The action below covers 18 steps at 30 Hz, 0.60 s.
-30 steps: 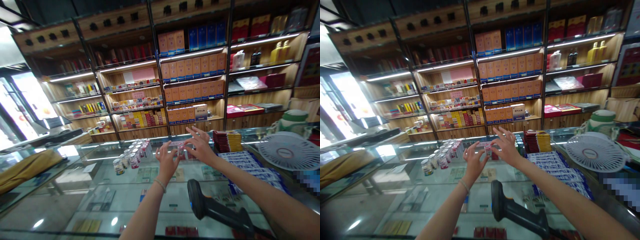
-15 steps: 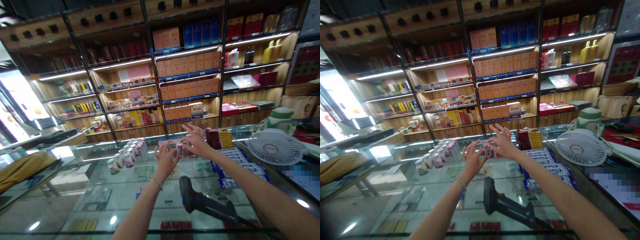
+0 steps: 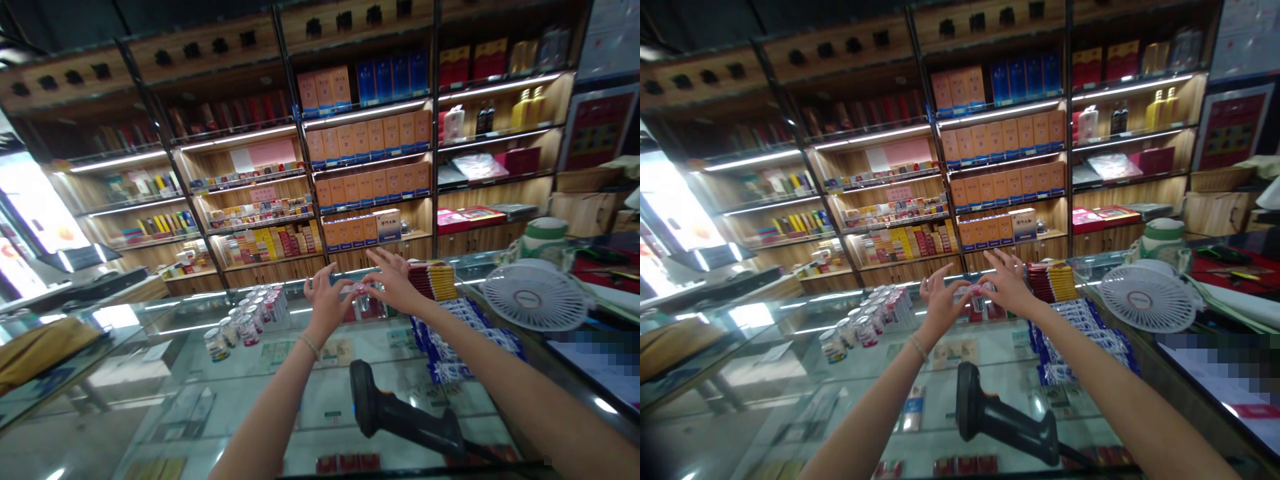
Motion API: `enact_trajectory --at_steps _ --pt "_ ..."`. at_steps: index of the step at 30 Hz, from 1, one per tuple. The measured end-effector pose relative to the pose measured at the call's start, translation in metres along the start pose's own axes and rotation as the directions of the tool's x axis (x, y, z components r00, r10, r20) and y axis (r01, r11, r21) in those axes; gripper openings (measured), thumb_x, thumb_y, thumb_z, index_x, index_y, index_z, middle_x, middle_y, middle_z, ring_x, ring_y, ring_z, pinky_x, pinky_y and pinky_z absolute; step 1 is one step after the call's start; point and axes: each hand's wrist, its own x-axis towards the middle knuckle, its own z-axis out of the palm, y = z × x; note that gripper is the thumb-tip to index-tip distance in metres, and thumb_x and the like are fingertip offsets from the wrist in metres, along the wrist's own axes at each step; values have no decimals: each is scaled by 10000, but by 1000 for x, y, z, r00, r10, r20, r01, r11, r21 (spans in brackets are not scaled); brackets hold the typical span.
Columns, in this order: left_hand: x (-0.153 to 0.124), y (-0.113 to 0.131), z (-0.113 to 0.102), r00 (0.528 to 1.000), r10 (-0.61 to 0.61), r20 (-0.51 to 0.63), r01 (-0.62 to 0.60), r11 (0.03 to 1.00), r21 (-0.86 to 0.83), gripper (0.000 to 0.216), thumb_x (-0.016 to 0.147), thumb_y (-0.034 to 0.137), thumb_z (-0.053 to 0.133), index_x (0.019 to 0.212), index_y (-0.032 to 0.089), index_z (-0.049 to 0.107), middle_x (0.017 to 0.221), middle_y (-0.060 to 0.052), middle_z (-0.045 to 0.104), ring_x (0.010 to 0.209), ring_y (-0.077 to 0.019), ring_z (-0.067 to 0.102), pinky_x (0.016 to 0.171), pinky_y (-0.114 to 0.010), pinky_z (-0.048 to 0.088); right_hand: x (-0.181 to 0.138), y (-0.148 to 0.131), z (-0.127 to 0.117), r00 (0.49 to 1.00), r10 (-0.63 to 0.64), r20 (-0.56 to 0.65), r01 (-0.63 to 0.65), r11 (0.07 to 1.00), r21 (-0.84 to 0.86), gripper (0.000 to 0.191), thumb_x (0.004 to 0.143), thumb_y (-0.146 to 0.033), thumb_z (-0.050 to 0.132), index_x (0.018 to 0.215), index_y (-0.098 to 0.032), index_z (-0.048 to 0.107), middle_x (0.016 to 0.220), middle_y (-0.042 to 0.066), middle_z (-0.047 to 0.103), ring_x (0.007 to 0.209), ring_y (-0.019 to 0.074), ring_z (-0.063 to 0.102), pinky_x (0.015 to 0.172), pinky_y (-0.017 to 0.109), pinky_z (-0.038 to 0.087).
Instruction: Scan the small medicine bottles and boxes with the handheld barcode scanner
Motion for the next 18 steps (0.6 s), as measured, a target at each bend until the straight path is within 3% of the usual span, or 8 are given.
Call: enact_trajectory --at_steps 12,18 --pt "41 -3 34 1000 30 6 -30 1000 -2 158 850 448 718 939 327 767 1519 -44 480 1417 -302 369 1178 -624 156 29 24 1 998 45 33 -40 988 -147 235 933 -467 608 995 -331 788 1598 56 399 1485 335 255 1148 620 140" --pt "46 -11 61 998 45 52 -45 999 11 129 833 401 740 922 311 766 1524 -46 473 1416 -313 367 1177 -652 142 36 30 15 995 39 88 -14 962 -273 177 899 -400 665 970 -311 801 1582 70 423 1470 349 272 1150 646 110"
